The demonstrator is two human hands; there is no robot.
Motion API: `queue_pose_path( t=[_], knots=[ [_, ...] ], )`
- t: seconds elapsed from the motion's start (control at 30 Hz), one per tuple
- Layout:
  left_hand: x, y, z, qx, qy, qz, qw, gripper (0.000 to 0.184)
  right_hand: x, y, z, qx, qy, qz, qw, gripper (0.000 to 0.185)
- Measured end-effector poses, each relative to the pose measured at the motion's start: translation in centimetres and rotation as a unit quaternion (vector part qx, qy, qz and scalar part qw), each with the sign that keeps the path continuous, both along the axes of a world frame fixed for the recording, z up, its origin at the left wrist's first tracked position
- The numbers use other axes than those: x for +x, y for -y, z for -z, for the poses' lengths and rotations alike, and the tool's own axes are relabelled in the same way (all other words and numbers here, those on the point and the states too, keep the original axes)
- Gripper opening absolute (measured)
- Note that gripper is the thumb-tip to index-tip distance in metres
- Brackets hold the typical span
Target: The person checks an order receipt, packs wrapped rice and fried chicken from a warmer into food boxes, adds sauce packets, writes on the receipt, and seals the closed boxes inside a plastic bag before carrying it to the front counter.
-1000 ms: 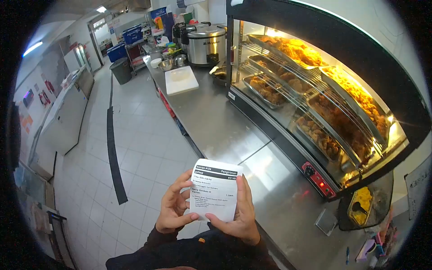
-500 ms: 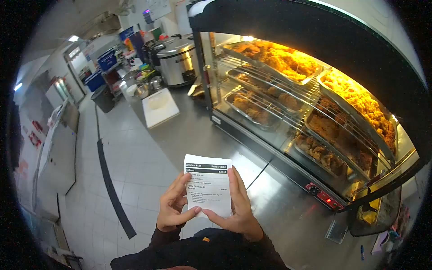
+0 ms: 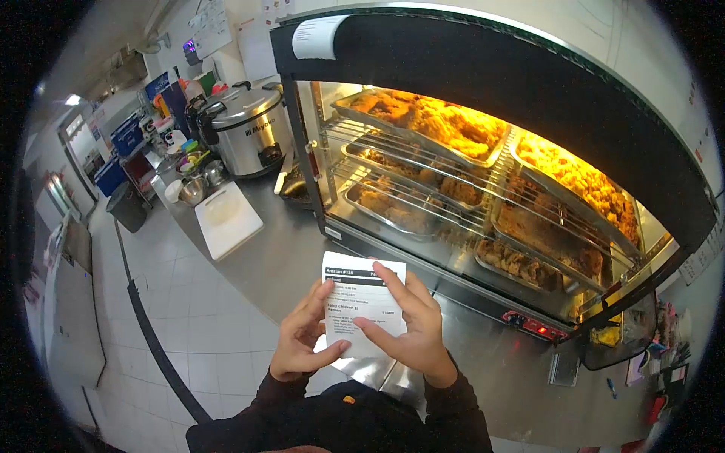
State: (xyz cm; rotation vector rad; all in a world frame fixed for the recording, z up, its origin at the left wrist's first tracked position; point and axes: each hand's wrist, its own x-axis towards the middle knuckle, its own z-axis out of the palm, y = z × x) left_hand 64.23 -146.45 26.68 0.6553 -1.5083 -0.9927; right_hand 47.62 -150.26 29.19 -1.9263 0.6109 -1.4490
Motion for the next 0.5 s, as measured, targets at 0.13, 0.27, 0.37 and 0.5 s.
queue_pose_path(
  t=[0.13,0.27,0.37,0.5],
  knots=[
    [1.7,0.8,-0.4,-0.002,-0.008,0.004,1.0,0.068,2.1,0.8,-1.0,-0.011,0.007,0.003,1.0,0.066],
    [2.1,1.9,-0.5,0.002,-0.026,0.035,0.999,0.072,2.6,1.2,-0.8,-0.02,0.01,0.028,0.999,0.068],
    [1.5,2.9,-0.3,0.017,-0.05,0.074,0.996,0.074,1.6,0.7,-0.9,-0.027,-0.037,0.092,0.995,0.07],
    [-1.3,4.8,1.2,0.04,-0.076,0.168,0.982,0.076,-0.9,-0.9,-0.1,-0.054,-0.078,0.163,0.982,0.074]
  ],
)
